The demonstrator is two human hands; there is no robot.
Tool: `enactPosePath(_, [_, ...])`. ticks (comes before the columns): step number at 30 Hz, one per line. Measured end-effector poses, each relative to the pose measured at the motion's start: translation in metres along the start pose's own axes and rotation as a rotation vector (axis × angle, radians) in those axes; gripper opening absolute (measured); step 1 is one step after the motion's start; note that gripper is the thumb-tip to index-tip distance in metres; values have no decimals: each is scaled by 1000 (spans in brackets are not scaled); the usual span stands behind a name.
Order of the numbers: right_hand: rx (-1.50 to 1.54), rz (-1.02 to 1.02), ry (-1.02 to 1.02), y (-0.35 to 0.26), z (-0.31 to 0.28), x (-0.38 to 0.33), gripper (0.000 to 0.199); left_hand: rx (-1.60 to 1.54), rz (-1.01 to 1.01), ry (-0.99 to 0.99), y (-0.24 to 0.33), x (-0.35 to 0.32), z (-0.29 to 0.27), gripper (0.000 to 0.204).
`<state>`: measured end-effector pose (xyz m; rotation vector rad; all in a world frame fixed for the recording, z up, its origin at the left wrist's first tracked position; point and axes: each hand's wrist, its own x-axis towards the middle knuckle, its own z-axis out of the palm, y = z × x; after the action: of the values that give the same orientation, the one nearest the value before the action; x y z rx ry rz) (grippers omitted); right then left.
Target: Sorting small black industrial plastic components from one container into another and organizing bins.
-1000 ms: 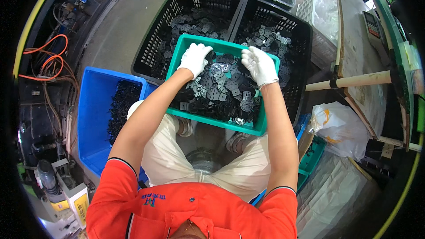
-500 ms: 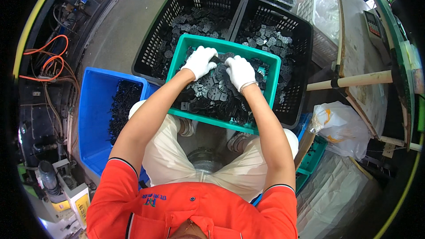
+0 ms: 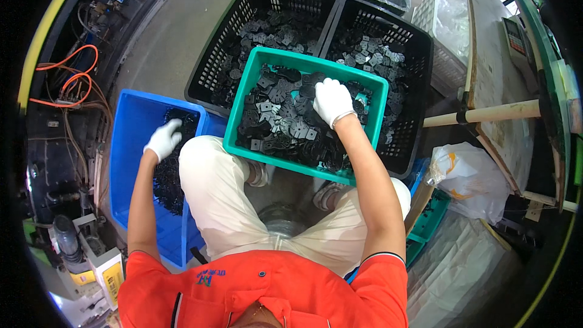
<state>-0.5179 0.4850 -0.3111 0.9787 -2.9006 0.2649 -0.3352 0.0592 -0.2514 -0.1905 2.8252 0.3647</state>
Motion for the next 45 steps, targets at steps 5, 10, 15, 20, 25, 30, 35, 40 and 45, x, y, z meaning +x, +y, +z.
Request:
enactPosePath(5, [370, 219, -184, 7, -7, -5, 29, 33, -101, 117, -3, -12, 18, 38])
enactPosePath(10, [1038, 406, -245, 31, -13, -6, 30, -685, 191, 287, 100, 54, -14, 29])
enactPosePath(15, [1977, 413, -360, 21, -29, -5, 23, -1145, 201, -112, 206, 91, -24, 39])
enactPosePath(20, [2081, 417, -411, 1, -42, -2, 21, -1280, 195, -239, 251, 124, 5, 36])
enactPosePath(25, [1951, 430, -392, -4, -46, -2, 21, -1231, 178, -186, 253, 131, 17, 24])
enactPosePath(30, [1668, 491, -191, 8, -42, -5, 19, -1318, 88, -120, 250, 144, 19, 22])
enactPosePath(35, [2336, 603, 282, 33, -61, 3, 33, -459, 330, 184, 223, 167, 29, 26])
enactPosePath(40, [2182, 779, 275, 56, -31, -7, 31, 167, 421, 188, 243, 170, 44, 25])
enactPosePath(45, [2067, 800, 172, 32, -32, -2, 26, 236, 435, 149, 242, 179, 51, 24])
